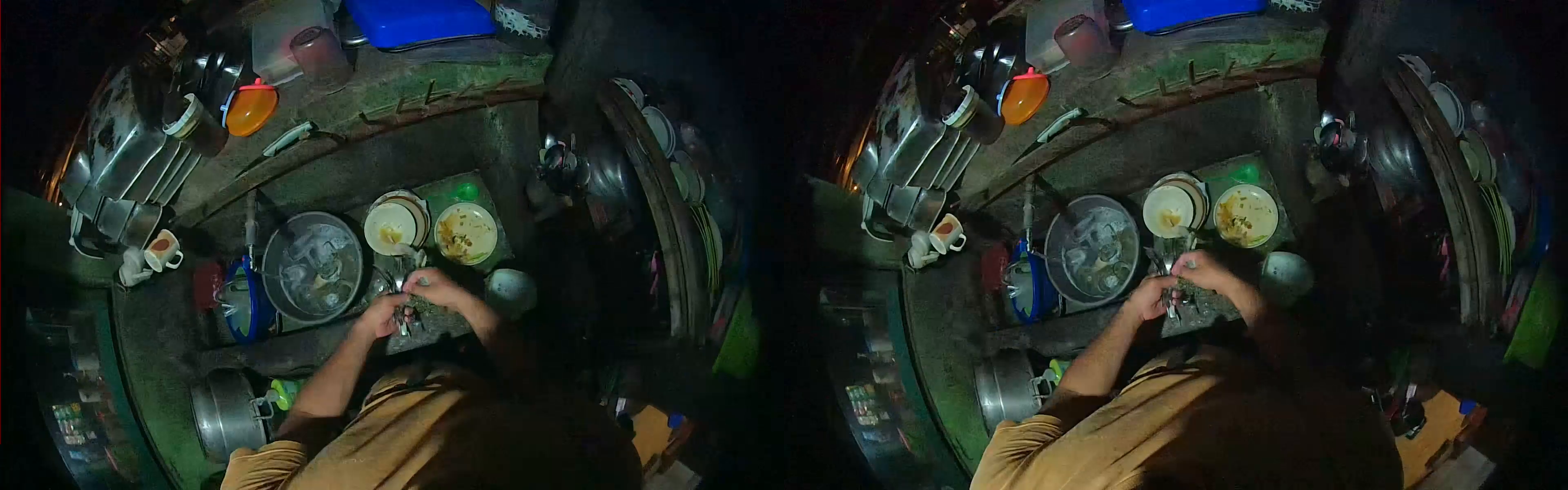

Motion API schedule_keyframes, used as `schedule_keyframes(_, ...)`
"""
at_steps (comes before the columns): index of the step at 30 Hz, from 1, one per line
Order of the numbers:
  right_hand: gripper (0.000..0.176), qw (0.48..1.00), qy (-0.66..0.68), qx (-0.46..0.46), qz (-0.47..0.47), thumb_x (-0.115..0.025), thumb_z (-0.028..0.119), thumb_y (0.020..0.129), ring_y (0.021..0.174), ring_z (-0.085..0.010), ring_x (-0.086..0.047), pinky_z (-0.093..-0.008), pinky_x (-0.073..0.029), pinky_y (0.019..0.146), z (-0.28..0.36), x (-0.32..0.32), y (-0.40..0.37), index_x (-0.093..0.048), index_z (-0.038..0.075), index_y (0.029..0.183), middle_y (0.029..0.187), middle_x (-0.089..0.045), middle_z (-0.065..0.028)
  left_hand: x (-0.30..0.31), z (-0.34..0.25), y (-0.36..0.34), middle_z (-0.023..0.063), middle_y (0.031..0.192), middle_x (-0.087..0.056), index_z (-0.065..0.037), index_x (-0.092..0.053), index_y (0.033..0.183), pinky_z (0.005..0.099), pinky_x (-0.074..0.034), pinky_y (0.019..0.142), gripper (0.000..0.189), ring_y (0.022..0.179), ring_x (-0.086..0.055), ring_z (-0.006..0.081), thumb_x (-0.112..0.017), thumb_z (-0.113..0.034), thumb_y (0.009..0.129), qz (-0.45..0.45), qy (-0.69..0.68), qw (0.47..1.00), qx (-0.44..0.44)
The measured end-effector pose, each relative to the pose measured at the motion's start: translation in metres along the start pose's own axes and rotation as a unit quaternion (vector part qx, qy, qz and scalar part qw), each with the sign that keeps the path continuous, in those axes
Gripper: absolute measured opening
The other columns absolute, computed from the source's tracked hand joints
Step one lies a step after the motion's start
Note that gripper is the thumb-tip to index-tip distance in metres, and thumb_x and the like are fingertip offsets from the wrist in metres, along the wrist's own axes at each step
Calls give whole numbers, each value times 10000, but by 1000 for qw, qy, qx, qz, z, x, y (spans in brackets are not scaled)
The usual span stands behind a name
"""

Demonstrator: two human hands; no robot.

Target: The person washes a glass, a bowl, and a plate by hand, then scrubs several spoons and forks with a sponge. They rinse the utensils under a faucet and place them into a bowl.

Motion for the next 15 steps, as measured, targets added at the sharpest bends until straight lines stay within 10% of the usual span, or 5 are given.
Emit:
schedule_keyframes(6, 168, 983, -36, 82, -161, -672, 120, 817, 882, -159, -561, -316, -450, 804, -16, 8, -10, -537, 21, 831, 908, -598, -67, -19, 2, -2, -12, 711, -518, -97, -542, 1004, 288, -461, 506, 109, 570, -505, 109, -564, -99, 898, -43, 34, 991, -125)
schedule_keyframes(8, 197, 927, 12, 28, -375, -687, 157, 813, 923, -178, -540, -329, -435, 824, -22, 14, -10, -553, 28, 877, 979, -576, -91, -24, 0, -8, 5, 704, -558, -86, -574, 949, 273, -395, 468, 99, 552, -488, 95, -609, -146, 879, -100, 190, 967, -134)
schedule_keyframes(15, 189, 954, 39, 19, -296, -654, 176, 825, 798, -169, -570, -317, -445, 751, 0, 30, -5, -625, -8, 855, 813, -622, -80, -26, 19, -4, -2, 651, -540, -40, -577, 889, 292, -389, 472, 199, 522, -491, 110, -626, -234, 889, -166, 292, 910, -244)
Point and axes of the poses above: each hand's wrist, its own y-axis towards the middle knuckle, its own x-axis out of the back of the hand, z = x × y, the point moved 2 cm from there along y, towards the middle knuckle
